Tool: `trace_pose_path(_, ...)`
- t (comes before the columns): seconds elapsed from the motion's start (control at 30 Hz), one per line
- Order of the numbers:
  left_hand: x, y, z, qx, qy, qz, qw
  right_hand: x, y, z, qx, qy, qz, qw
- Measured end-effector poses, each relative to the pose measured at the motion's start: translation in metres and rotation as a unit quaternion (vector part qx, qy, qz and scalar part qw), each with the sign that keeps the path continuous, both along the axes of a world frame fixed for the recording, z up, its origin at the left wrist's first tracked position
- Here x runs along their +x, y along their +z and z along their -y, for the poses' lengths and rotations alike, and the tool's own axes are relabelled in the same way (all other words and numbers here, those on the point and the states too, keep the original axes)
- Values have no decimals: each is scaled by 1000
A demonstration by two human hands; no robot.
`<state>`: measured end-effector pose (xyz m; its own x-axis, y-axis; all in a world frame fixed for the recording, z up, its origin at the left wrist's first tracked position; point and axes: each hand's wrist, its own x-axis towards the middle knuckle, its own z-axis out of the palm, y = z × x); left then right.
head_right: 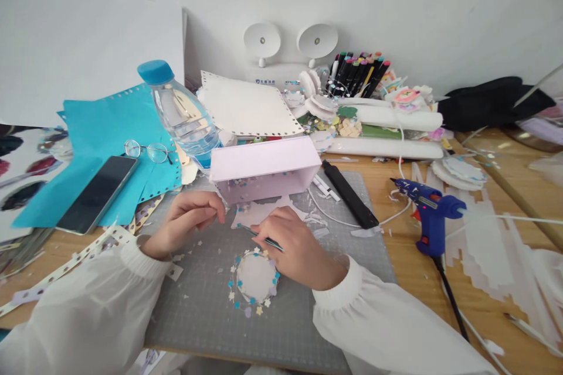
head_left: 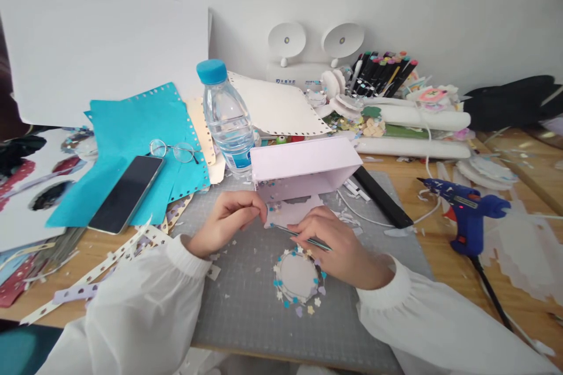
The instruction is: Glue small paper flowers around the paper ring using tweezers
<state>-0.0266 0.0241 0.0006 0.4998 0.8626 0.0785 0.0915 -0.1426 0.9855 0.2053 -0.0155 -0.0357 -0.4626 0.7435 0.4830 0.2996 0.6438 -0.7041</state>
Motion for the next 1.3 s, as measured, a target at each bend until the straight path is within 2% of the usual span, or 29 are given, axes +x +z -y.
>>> trace_pose_path(0.13,-1,-1,0,7,-4,-5,1000,-3,4,3,-5,-37,-50,998)
trace_pose_path(0.3,0,-1,1,16,3,-10,1000,4,16,7,-111,-115,-160,974)
trace_pose_path(0.4,2,2,3,31,14,-28,999,11,19,6,-127,-141,-185,964)
trace_pose_path(0.47,4,4,3,44,21,-40,998,12,16,6,-105,-132,-168,971)
trace_pose_path(0.6,6,5,4,51,41,-30,997,7,9,4,-8,-58,-78,995)
trace_pose_path(0.73,6,2,4,33,47,-9,998,2,5,3,33,-17,-13,999)
trace_pose_path(1.1,5,0,4,21,46,-5,999,0,3,1,48,-31,2,998)
trace_pose_path(1.2,5,0,4,23,46,-7,999,0,5,3,21,-50,-40,998)
trace_pose_path(1.3,6,2,4,32,46,-12,998,3,9,5,-42,-81,-113,989)
